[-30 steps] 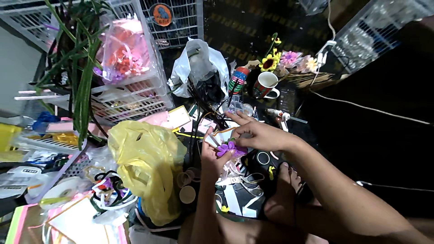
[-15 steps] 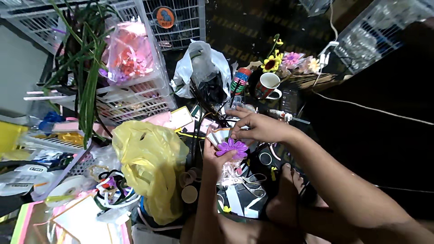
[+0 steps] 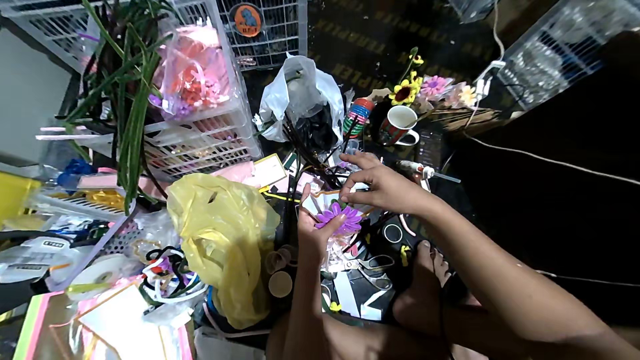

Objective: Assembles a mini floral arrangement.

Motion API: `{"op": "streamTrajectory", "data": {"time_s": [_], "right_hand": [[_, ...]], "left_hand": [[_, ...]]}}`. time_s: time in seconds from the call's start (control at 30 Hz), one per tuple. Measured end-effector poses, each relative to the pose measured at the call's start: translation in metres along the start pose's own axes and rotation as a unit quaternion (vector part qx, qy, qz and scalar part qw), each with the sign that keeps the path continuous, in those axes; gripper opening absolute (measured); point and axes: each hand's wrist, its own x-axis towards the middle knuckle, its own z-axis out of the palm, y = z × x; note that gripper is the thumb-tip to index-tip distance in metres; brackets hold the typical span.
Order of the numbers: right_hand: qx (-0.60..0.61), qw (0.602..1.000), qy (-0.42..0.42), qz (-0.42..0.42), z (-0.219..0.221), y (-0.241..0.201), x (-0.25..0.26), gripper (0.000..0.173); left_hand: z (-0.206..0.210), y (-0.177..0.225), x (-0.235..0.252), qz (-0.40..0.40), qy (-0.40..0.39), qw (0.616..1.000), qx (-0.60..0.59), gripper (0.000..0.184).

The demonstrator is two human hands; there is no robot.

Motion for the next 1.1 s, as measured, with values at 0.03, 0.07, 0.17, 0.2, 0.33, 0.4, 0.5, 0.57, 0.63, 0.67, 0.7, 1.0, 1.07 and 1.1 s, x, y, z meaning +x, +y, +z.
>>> {"op": "streamTrajectory", "data": {"time_s": [0.03, 0.07, 0.17, 0.2, 0.33, 0.4, 0.5, 0.57, 0.63, 0.67, 0.7, 1.0, 1.07, 1.1], "right_hand": [[-0.005, 1.000, 0.001, -0.004, 0.000, -0.001, 0.000, 0.013], [-0.008, 1.000, 0.000, -0.007, -0.001, -0.002, 0.000, 0.013], [-0.012, 1.000, 0.001, -0.020, -0.001, -0.003, 0.001, 0.011], [-0.012, 1.000, 0.001, -0.022, 0.000, -0.002, 0.001, 0.012], [-0.005, 1.000, 0.001, -0.009, 0.004, 0.000, 0.001, 0.014], [-0.002, 1.000, 0.002, -0.005, 0.005, -0.001, 0.001, 0.013], [-0.004, 1.000, 0.001, -0.007, 0.006, -0.002, 0.002, 0.013], [-0.001, 1.000, 0.006, -0.011, 0.008, -0.002, 0.003, 0.013], [0.018, 1.000, 0.005, -0.010, 0.008, -0.003, 0.004, 0.013], [0.034, 0.999, 0.008, -0.008, 0.006, -0.004, 0.004, 0.014], [0.050, 0.999, 0.015, -0.006, 0.004, -0.005, 0.003, 0.015], [-0.075, 0.985, 0.073, -0.134, 0.015, -0.001, 0.005, 0.023], [-0.018, 0.987, 0.140, -0.082, 0.001, 0.004, 0.002, 0.026], [0.023, 0.983, 0.176, -0.036, -0.008, 0.007, -0.002, 0.029]], "left_hand": [[0.000, 0.000, 0.000, -0.001, 0.002, 1.000, -0.001, 0.100], [0.000, 0.001, 0.000, 0.000, 0.003, 1.000, -0.004, 0.100], [0.000, 0.002, -0.001, 0.001, 0.006, 1.000, -0.001, 0.098], [0.000, 0.002, -0.001, 0.000, 0.008, 1.000, 0.001, 0.097], [0.000, 0.003, -0.001, -0.002, 0.018, 1.000, -0.002, 0.095], [-0.001, 0.002, 0.000, 0.001, 0.025, 1.000, 0.001, 0.095], [0.000, 0.002, 0.000, 0.005, 0.042, 0.999, 0.017, 0.094], [0.000, 0.003, 0.000, 0.007, 0.046, 0.999, 0.019, 0.093], [-0.001, 0.003, 0.000, 0.008, 0.046, 0.999, 0.020, 0.093], [-0.002, 0.003, 0.001, 0.008, 0.047, 0.999, 0.022, 0.093], [-0.002, 0.003, 0.001, 0.007, 0.049, 0.999, 0.023, 0.093], [-0.002, 0.003, 0.001, 0.000, 0.053, 0.999, -0.001, 0.091], [-0.005, 0.003, 0.002, -0.005, 0.067, 0.998, -0.017, 0.087], [-0.007, 0.002, 0.003, -0.005, 0.077, 0.997, -0.027, 0.083]]}}
